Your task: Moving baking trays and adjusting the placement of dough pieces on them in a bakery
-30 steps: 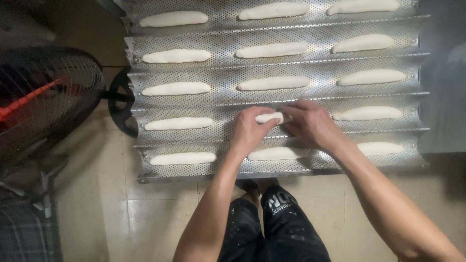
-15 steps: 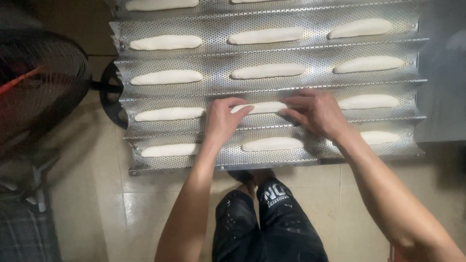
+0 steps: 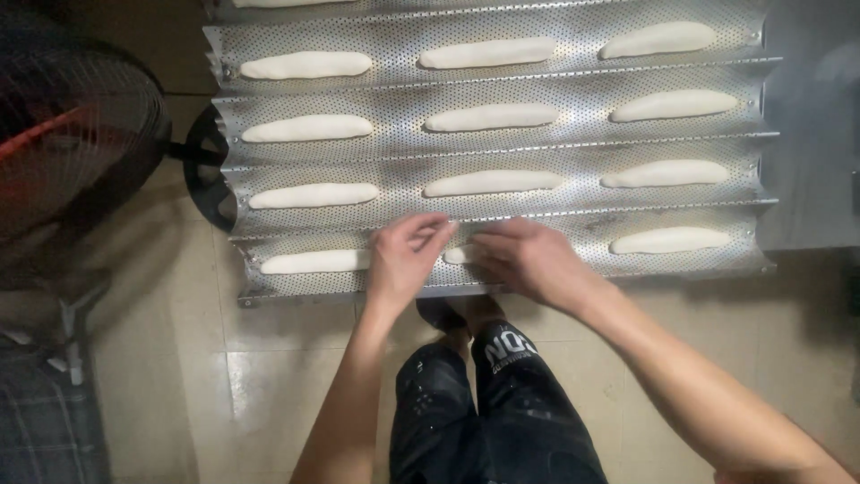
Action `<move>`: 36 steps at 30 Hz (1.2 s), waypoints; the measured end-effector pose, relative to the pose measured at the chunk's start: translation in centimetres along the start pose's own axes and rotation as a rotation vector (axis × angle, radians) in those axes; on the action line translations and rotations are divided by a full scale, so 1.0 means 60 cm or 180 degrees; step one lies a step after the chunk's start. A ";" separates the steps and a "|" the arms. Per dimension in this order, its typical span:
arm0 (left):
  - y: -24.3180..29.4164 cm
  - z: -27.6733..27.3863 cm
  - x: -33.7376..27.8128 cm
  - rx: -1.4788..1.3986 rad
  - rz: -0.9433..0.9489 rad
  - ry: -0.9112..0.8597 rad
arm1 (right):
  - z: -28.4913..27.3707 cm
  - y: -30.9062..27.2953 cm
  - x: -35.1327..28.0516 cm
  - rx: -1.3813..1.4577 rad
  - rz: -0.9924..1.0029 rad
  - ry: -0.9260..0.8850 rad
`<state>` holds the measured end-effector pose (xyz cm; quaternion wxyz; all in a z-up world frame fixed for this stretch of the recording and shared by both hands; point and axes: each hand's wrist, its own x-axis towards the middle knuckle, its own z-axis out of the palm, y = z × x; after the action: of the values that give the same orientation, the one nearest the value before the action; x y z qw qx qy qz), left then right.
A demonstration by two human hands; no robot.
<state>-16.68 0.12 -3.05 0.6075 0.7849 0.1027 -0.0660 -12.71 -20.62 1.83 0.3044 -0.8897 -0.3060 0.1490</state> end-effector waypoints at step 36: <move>-0.031 0.023 -0.035 0.1005 -0.0528 0.0529 | -0.008 0.089 -0.102 -0.0042 0.0859 0.0291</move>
<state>-19.13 -0.92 -4.64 0.4587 0.8620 0.2052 -0.0660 -14.79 -28.04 -0.70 0.2893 -0.9306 -0.1704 0.1459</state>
